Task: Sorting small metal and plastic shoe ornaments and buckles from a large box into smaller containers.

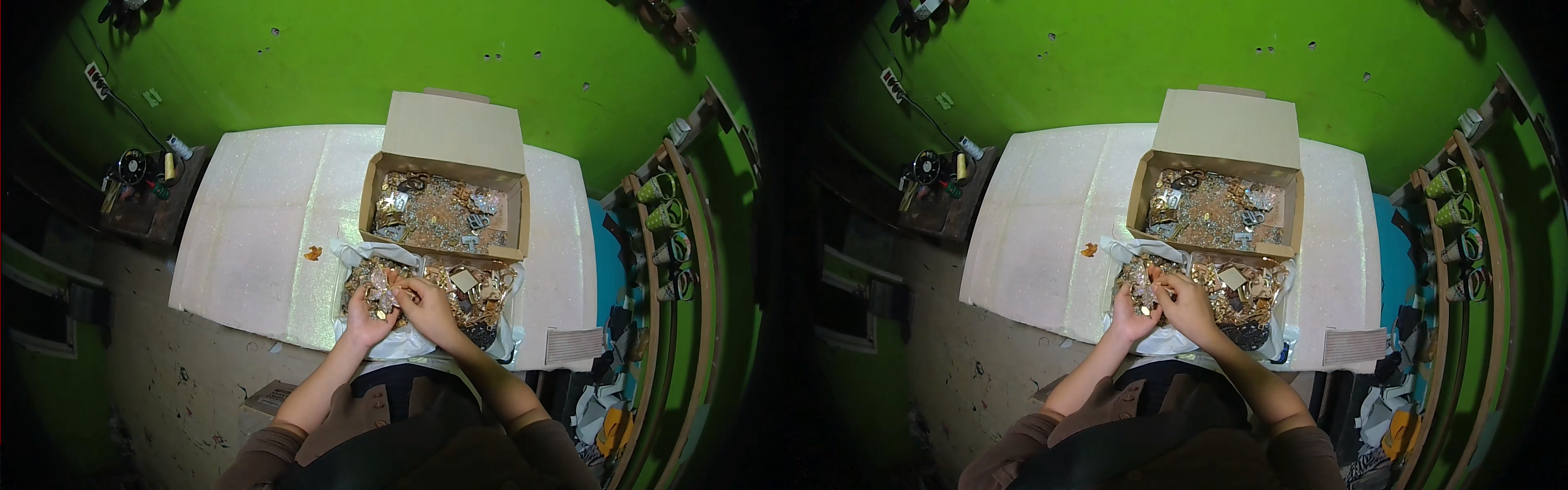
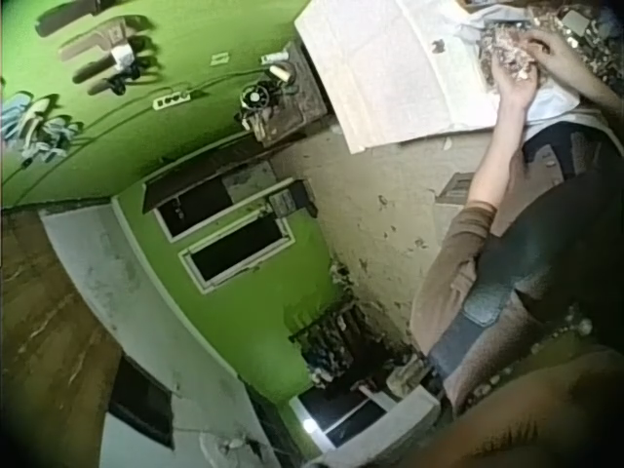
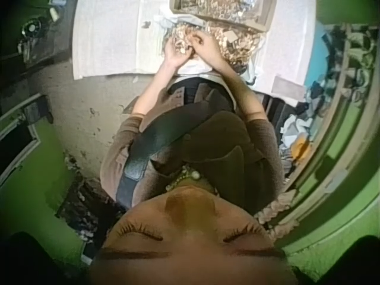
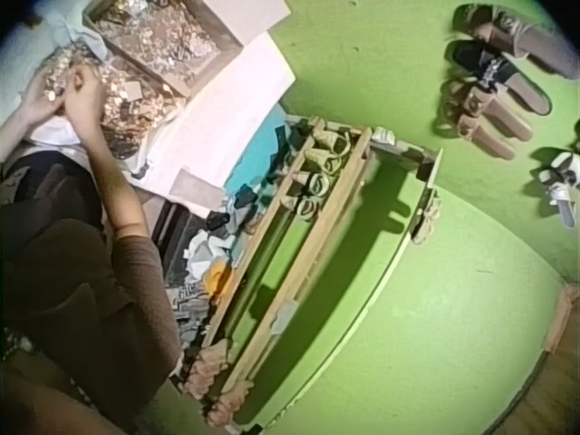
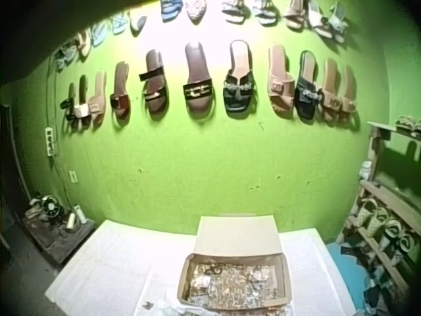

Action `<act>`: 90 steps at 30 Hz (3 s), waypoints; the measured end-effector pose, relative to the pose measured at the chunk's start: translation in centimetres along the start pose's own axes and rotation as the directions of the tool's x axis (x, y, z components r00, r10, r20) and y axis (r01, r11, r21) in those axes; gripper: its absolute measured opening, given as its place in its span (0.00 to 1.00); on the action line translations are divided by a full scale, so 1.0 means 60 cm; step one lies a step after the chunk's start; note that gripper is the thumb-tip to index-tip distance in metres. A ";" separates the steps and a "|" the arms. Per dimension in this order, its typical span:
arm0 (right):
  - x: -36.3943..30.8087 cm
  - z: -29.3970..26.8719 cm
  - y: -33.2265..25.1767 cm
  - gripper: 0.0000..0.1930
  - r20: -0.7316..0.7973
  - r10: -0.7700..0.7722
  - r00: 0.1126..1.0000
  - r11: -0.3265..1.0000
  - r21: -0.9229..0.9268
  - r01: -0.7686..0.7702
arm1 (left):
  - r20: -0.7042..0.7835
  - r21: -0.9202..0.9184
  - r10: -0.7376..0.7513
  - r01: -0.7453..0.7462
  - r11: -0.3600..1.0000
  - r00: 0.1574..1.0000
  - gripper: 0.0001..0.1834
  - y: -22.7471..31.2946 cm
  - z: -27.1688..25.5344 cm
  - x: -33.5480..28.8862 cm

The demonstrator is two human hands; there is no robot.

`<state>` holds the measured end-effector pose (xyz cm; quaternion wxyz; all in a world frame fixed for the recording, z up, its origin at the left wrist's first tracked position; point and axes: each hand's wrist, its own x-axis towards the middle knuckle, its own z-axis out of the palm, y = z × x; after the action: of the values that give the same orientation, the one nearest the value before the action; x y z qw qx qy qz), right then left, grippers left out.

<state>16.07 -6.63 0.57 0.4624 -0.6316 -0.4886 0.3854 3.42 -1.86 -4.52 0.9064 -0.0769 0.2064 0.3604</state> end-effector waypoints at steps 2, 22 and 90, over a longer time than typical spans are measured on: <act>0.000 -0.008 -0.024 0.09 -0.045 -0.202 0.978 0.966 -0.175 0.191 | -0.053 0.028 0.023 -0.022 0.999 0.998 0.20 0.003 -0.001 0.003; -0.006 -0.023 -0.029 0.15 0.265 -0.761 0.592 0.342 -0.611 0.714 | 0.033 -0.087 0.001 0.002 0.996 0.999 0.20 0.002 0.004 0.003; -0.017 -0.017 -0.030 0.06 0.541 0.187 0.820 0.404 0.719 -0.566 | -0.137 -0.026 0.137 -0.142 0.990 0.981 0.23 -0.010 0.027 -0.006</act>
<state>16.34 -7.64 2.65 0.5074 -0.3251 -0.1505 0.7837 4.13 -2.07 -2.91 0.8614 -0.1026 0.2658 0.4205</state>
